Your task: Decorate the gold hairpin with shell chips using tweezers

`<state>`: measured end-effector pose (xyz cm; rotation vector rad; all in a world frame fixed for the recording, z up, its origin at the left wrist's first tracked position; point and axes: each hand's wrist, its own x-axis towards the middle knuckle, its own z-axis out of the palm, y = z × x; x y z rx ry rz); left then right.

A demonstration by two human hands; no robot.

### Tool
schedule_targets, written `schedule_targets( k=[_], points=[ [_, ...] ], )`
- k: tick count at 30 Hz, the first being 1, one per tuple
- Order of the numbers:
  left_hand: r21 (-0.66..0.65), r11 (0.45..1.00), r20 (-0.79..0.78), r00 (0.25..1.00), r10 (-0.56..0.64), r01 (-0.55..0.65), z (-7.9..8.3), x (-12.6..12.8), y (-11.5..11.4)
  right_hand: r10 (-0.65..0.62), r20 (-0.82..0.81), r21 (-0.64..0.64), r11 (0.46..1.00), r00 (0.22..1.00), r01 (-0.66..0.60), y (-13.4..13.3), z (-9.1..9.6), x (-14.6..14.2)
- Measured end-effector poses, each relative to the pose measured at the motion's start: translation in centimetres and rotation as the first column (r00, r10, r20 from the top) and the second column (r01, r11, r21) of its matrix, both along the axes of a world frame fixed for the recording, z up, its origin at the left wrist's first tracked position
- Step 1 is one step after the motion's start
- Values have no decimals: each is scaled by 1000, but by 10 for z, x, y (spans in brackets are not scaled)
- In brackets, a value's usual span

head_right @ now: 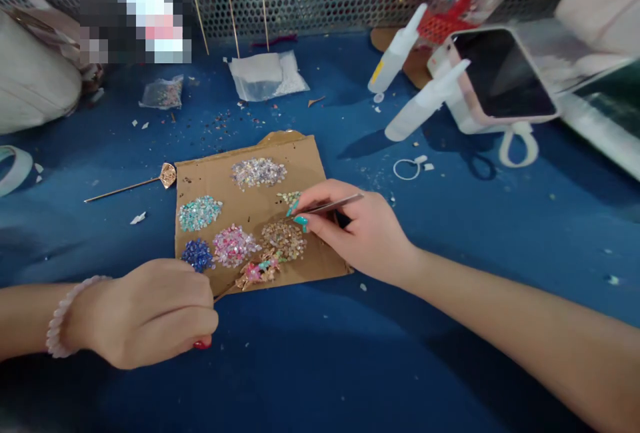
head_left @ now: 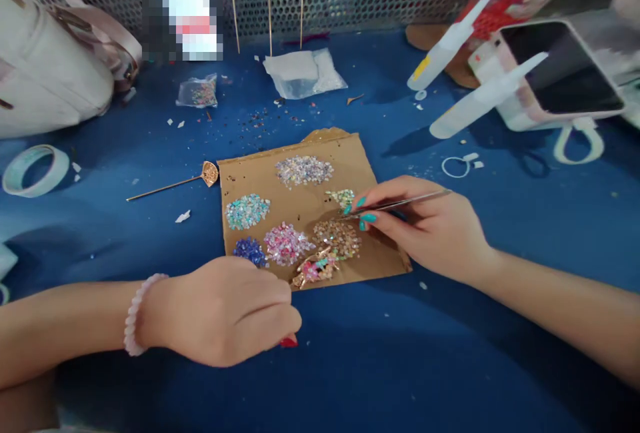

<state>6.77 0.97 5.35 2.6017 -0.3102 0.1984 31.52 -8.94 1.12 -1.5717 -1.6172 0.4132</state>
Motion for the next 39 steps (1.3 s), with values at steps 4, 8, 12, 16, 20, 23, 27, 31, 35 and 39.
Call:
schedule_targets(
  k=[4,8,12,16,20,23,27,31,35,39],
  points=[
    [-24,992,-68,990,125,-126,-5,-11,-16,10,-40,-22,1000,999,-11,-2,0,-1],
    [-218,938,-186,955,232,-271,-9,-26,-25,19,-48,-39,999,999,-21,-3,1,-2],
    [-319,924,-175,971,161,-211,-10,-28,-22,46,-43,-32,998,998,-48,-2,1,-1],
    [-376,925,-170,985,-7,-58,-11,-21,-12,88,-37,-19,996,995,-89,-3,0,0],
    [-391,920,-186,980,-74,-4,-13,-19,-6,129,-34,-37,991,991,-130,-3,0,1],
    [-400,917,-210,973,-90,-1,-14,-19,-4,122,-23,-39,992,992,-123,-4,-1,2],
    [-441,897,-235,968,-91,-23,-14,-21,-3,126,-30,-20,992,992,-126,-5,-2,2],
    [-466,884,-244,965,-101,-26,-14,-22,-1,136,-47,-12,991,990,-137,-5,-1,0],
    [-479,878,-236,967,-101,-25,-13,-21,0,167,-30,-11,986,985,-167,-5,4,-2],
    [-477,879,-240,963,-120,-9,-15,-20,1,197,12,-12,980,980,-197,-4,8,-3]
  ],
)
